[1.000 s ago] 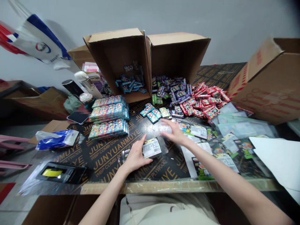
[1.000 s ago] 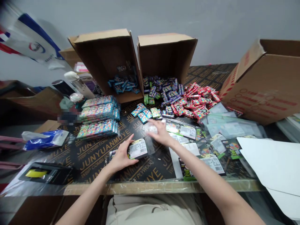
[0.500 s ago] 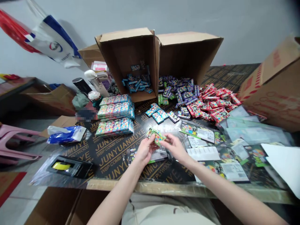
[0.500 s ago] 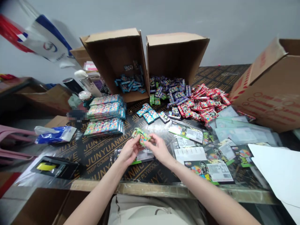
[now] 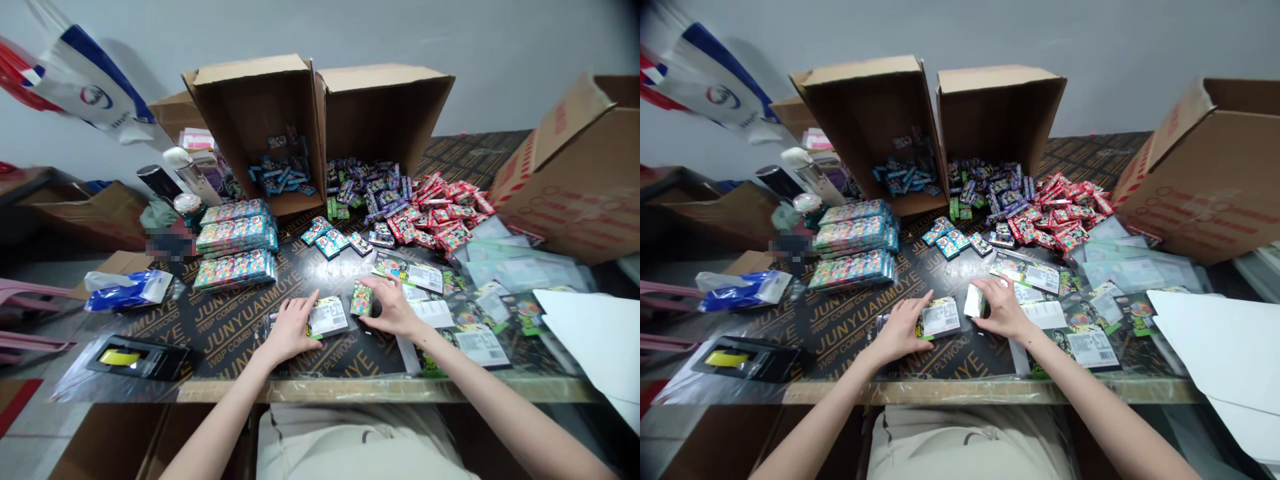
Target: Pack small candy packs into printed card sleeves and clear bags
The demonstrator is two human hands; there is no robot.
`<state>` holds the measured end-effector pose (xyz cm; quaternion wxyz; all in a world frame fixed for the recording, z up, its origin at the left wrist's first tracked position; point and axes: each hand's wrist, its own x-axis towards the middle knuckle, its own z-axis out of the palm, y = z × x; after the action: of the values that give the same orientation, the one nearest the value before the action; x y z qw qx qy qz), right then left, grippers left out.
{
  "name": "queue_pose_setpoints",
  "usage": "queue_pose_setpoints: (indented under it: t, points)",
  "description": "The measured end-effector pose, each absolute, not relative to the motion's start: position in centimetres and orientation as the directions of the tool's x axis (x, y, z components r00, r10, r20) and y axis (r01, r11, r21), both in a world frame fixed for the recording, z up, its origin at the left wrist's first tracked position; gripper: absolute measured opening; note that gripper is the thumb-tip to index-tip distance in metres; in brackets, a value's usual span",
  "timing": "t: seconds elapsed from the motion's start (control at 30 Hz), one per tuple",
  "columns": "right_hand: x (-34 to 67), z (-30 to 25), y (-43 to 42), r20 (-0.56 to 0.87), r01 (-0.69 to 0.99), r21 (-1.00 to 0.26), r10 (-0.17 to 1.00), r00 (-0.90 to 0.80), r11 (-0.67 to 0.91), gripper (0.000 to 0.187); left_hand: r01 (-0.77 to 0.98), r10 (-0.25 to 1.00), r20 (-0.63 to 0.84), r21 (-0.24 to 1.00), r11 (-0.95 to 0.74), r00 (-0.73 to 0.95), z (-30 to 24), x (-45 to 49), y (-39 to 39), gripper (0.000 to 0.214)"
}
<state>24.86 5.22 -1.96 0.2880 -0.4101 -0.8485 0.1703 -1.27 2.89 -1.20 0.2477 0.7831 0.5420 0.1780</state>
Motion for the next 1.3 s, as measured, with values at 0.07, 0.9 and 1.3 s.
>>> queue_pose_setpoints:
  t: [0.07,0.9,1.3]
  points:
    - [25.1,-3.0,5.4,0.295,0.541,-0.596,0.789,-0.539,0.593,0.073,0.780,0.919,0.000,0.529,-0.335,0.394,-1.9,-1.9,2.5,0.105]
    - [19.5,4.7,3.4,-0.353,-0.673,-0.699,0.935,0.033,-0.240,0.035,-0.635,0.869,-0.487,0.644,0.426,0.088,3.6,7.1,3.2,0.021]
    - [23.7,4.9,3.1,0.008,-0.071,-0.997,1.000,-0.016,0.007,0.017,0.016,0.992,-0.096,0.995,0.095,0.085,6.1,5.0,4.5,0.017]
